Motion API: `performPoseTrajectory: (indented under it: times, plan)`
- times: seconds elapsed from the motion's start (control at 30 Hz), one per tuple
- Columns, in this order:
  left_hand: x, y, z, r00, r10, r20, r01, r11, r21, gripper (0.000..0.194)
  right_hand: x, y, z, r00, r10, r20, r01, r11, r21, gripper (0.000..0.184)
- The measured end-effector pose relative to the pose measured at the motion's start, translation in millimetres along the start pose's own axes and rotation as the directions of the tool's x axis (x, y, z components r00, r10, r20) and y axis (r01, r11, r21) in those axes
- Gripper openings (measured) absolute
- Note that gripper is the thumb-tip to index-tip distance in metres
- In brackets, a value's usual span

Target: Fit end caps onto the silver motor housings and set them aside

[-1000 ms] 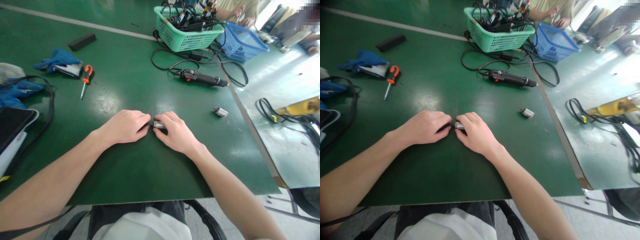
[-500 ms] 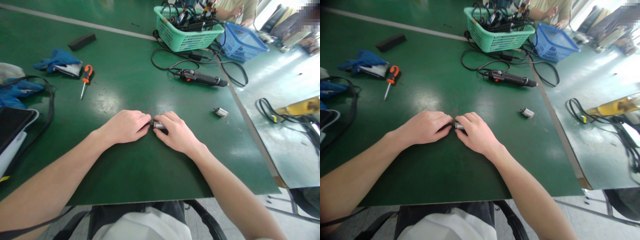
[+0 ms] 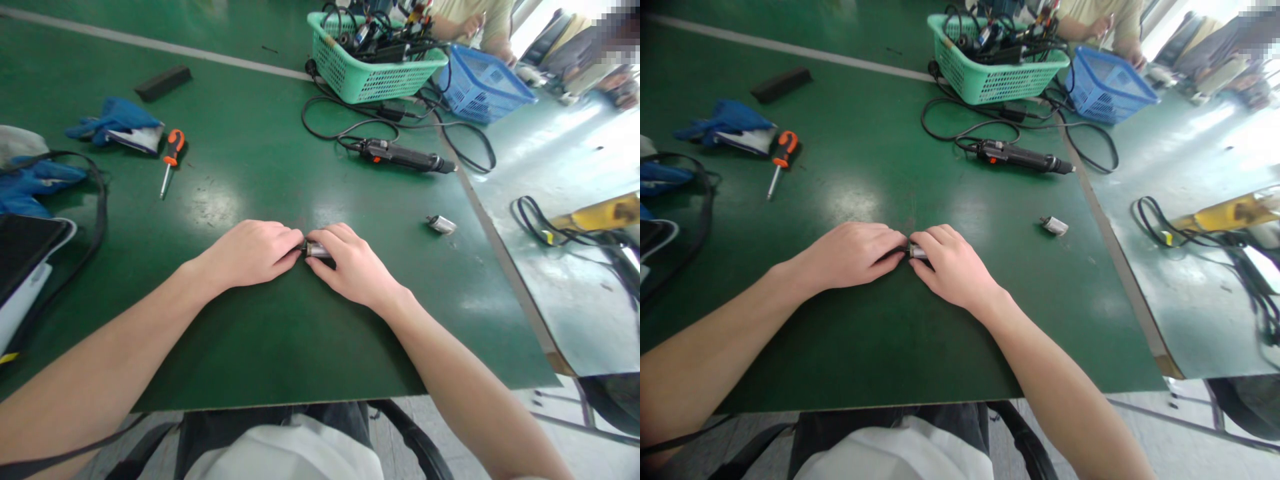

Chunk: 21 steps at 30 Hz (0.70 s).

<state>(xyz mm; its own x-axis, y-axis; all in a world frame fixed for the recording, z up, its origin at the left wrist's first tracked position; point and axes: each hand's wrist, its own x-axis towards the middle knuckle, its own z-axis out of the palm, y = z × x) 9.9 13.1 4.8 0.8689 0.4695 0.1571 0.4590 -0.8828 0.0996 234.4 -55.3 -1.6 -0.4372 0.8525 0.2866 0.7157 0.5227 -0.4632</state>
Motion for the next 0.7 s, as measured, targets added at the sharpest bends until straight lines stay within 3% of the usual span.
performPoseTrajectory:
  times: [0.23, 0.4, 0.57, 0.7]
  plan:
    - [0, 0, 1.1, 1.0, 0.016, -0.022, -0.016, 1.0, -0.009, 0.031, 0, 1, 2, 1.0, -0.028, -0.004, 0.029, 0.999, 0.018, 0.021]
    - [1, -2, -0.8, 0.999, -0.051, -0.001, 0.051, 0.998, 0.036, 0.034, 0, 1, -3, 0.997, -0.069, 0.041, 0.069, 0.998, -0.009, 0.026]
    - [1, -1, -1.0, 0.994, -0.107, 0.018, 0.106, 0.993, 0.041, 0.038, 11, 4, -15, 0.981, -0.095, 0.166, 0.133, 0.964, -0.233, 0.027]
    - [3, 1, -1.7, 0.99, -0.127, 0.054, 0.125, 0.991, 0.04, 0.034, 31, 33, -28, 0.988, 0.012, 0.156, 0.051, 0.918, -0.393, 0.028]
